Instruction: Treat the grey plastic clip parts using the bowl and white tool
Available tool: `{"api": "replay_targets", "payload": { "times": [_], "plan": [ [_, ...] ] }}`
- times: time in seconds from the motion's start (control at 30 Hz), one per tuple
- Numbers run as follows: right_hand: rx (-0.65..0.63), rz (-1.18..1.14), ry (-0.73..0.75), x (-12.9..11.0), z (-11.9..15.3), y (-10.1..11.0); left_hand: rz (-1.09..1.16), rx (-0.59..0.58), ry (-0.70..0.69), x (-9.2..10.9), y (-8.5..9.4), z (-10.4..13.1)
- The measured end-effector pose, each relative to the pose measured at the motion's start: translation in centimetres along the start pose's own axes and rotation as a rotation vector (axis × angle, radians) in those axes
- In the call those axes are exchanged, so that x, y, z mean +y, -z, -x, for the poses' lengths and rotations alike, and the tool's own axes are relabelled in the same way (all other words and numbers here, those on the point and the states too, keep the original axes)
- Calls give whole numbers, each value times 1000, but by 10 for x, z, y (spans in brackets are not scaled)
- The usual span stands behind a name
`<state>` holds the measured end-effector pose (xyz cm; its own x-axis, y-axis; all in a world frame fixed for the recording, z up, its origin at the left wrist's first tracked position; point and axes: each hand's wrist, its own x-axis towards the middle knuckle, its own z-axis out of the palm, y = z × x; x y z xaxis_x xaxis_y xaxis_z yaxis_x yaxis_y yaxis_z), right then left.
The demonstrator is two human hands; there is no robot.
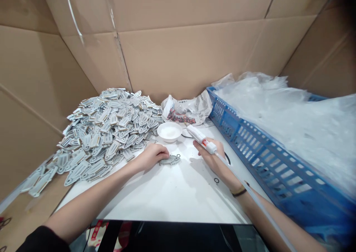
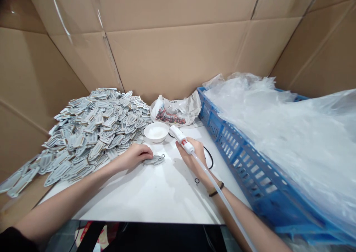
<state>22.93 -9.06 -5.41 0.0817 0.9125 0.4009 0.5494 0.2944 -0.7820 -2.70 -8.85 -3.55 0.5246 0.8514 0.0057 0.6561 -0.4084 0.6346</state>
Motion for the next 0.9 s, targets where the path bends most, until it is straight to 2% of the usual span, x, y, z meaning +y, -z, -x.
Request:
{"api": "replay_targets", "payload": {
  "times": [0.1, 0.3, 0.5, 0.63, 0.73, 0.9],
  "plan": [
    [7, 4, -5, 0, -1, 0, 1, 26, -14, -1, 0, 0],
    [-4, -2, -21, 0, -2, 0, 14, 26, 42, 1, 0, 1],
    [-3, 4, -17, 0, 0, 0, -103, 53, -82, 7, -2, 6],
    [7, 16, 8, -1, 0, 1, -182, -22, -91, 11, -5, 12],
    [-1, 23, -5, -2, 0, 2, -206, -48, -77, 16, -7, 15],
    [-6, 23, -38, -4, 0, 3, -171, -15, -16, 20, -9, 17]
  ]
}}
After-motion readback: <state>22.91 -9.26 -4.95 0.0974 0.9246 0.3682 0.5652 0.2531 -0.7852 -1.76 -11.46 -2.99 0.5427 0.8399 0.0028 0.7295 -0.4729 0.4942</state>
